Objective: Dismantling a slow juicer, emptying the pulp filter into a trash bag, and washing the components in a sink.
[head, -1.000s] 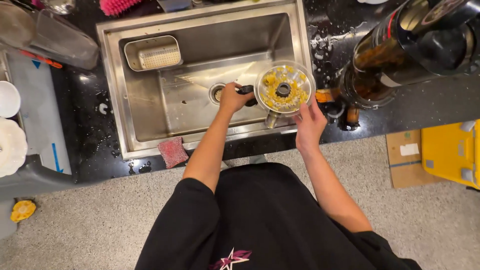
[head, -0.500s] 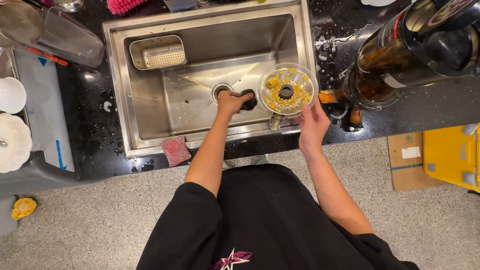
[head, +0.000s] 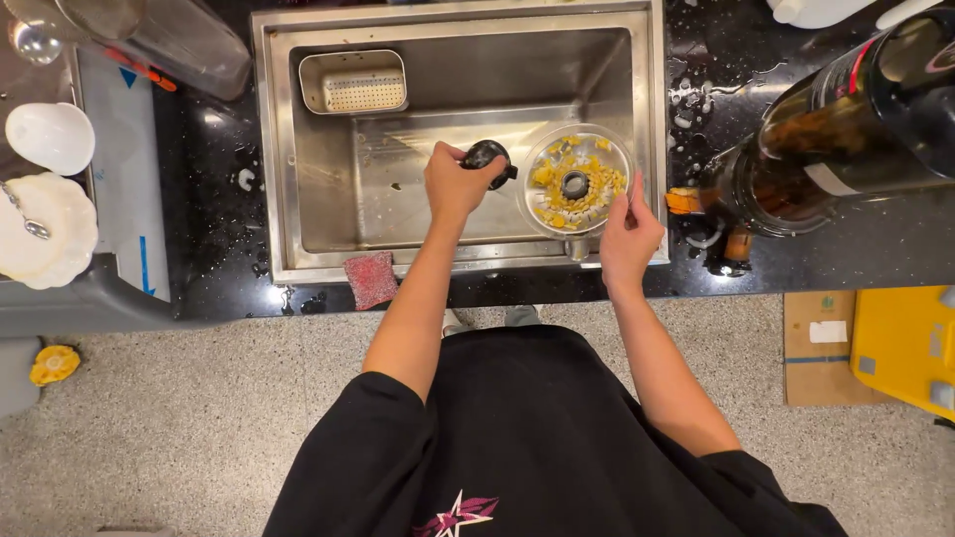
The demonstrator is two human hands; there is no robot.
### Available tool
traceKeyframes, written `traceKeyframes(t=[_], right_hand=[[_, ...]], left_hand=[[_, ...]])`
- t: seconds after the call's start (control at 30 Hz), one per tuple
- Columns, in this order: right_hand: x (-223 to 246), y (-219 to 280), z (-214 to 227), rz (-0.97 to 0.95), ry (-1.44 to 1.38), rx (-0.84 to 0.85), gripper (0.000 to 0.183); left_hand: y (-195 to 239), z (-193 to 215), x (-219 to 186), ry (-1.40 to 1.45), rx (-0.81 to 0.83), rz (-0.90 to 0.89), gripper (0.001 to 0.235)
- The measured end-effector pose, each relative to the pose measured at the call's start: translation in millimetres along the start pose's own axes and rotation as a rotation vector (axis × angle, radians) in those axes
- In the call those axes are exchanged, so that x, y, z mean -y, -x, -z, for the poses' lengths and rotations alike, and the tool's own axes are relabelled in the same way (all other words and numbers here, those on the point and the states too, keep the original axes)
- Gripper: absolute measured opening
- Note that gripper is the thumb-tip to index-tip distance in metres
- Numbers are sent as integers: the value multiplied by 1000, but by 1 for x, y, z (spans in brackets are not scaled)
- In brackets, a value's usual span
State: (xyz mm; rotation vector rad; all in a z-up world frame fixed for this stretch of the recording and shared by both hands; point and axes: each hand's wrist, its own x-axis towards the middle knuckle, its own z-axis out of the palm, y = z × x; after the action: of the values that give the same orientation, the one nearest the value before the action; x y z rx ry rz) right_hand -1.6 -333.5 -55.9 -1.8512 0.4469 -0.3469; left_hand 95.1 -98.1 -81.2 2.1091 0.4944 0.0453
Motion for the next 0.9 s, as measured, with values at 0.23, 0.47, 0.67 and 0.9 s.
traceKeyframes(t=[0.23,0.47,0.67,0.9], right_hand=[[-4,-6,0,119,124,-33,45],[-36,-6,10,-9,-129,-109,42],[-13,-3,17,-174,-408,-121,43],[-16,-6,21,-313,-515,-132,44]], left_hand=[[7,11,-3,-22,8,-38,66],[1,12,11,-50,121,123,67],[-1,-16,32,-401,391,78,64],[9,-82,54,-361,731,8,54]])
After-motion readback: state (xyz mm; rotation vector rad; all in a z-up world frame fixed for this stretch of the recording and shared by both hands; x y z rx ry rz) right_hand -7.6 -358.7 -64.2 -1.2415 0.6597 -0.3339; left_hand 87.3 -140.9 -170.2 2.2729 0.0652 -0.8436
